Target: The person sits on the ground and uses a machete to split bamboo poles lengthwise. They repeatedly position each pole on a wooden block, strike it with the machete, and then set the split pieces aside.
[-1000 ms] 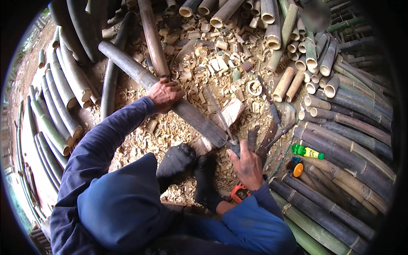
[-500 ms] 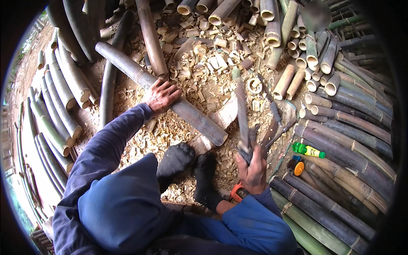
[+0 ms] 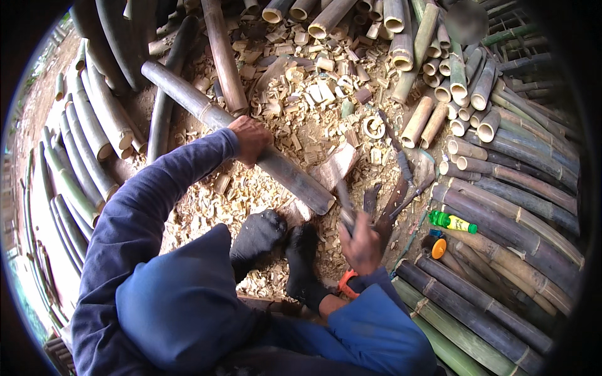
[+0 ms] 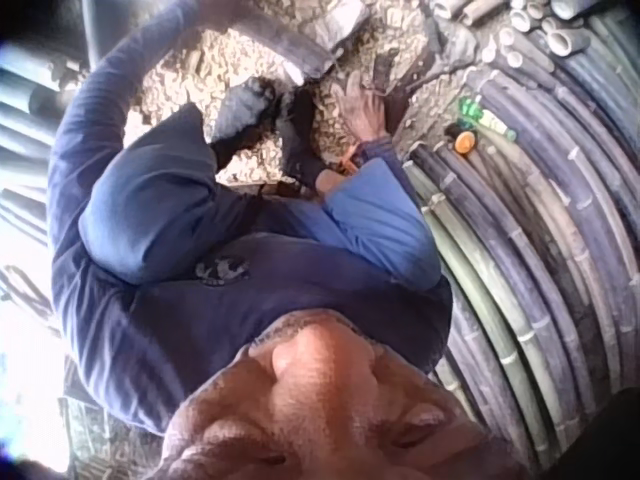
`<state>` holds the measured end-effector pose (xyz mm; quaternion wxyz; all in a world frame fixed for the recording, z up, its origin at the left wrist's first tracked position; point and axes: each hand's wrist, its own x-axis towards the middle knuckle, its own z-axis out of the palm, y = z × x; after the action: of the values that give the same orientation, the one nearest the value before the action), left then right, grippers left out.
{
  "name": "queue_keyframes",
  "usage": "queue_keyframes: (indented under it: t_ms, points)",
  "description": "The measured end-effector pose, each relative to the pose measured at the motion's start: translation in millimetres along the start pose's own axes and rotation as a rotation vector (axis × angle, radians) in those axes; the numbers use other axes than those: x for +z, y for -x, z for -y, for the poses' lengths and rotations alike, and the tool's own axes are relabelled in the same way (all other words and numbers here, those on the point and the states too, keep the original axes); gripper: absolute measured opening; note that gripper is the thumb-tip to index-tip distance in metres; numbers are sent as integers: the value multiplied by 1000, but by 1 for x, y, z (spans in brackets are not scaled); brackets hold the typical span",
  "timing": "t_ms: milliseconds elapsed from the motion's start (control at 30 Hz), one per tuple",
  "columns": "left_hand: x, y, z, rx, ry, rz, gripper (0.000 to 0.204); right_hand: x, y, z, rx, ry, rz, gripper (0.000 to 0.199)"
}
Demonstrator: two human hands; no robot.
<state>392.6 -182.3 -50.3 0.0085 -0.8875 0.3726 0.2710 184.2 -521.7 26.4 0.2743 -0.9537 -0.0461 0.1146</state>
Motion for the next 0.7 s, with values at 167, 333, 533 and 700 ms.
queue_keyframes:
  t_ms: [167,333,533,700]
  points:
    - [15,2,-1,-87,11,-173,18,-18,-23,3,46,205,197,31]
    - [40,28,1,-65,-37,-429,26,-27,-15,44,-215,-184,-149,33]
    - [47,12,5,55,-78,-565,34,2,-15,-22,149,202,289,38]
    - [55,30,-6,-21,-102,-631,31,-44,-12,56,-163,-158,-129,32]
